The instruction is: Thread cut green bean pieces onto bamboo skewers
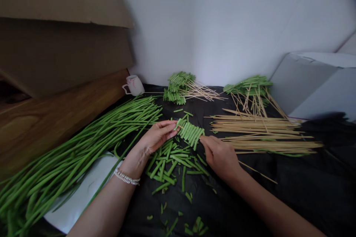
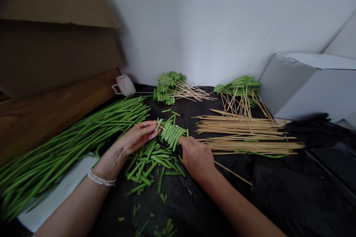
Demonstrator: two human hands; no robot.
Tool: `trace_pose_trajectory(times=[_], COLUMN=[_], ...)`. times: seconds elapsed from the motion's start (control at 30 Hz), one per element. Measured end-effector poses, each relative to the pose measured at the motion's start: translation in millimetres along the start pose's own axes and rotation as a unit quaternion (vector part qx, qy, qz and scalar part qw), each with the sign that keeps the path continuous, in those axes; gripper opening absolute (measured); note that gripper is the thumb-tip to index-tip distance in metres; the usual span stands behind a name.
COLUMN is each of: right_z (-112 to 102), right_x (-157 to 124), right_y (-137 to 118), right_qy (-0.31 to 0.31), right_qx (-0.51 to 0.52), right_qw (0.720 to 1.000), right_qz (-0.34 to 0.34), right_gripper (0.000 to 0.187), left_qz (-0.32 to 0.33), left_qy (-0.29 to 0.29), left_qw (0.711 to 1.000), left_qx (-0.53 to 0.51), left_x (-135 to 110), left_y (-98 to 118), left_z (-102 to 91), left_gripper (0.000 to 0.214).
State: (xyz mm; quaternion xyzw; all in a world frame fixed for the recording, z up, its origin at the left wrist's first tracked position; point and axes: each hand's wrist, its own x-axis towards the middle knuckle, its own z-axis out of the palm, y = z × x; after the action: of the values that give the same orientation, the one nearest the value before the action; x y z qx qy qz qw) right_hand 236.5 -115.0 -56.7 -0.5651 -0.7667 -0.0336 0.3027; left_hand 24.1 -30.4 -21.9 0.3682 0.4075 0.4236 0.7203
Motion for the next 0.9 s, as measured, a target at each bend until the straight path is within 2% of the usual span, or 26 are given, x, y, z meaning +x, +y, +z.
trace_pose_trajectory(times=[0.43,0.73,0.9], right_z=[-0.8,0.5,-0.6], right_x=[0.0,-0.5,-0.6], right_y=[-0.4,0.4,-1.0], right_qy=[-0.017,0.002,-0.016], right_qx=[0.010,0.008,0.005], right_qw=[1.000,1.000,1.000], right_qz=[0.009,0.001,0.005], right_gripper=[0.029,0.028,0.029], left_qz=[-0.004,0.000,0.009], left_qy=[0.010,0.011,0.012], left_qw=[1.000,1.000,1.000], left_qx=[-0.020,-0.018,-0.014], left_x=[5.9,4.3,3.2], left_y=[-2.2,-1.7,-2.2], left_z=[-7.6,-5.5,-3.6], left_gripper=[0.019,0.023,0.027])
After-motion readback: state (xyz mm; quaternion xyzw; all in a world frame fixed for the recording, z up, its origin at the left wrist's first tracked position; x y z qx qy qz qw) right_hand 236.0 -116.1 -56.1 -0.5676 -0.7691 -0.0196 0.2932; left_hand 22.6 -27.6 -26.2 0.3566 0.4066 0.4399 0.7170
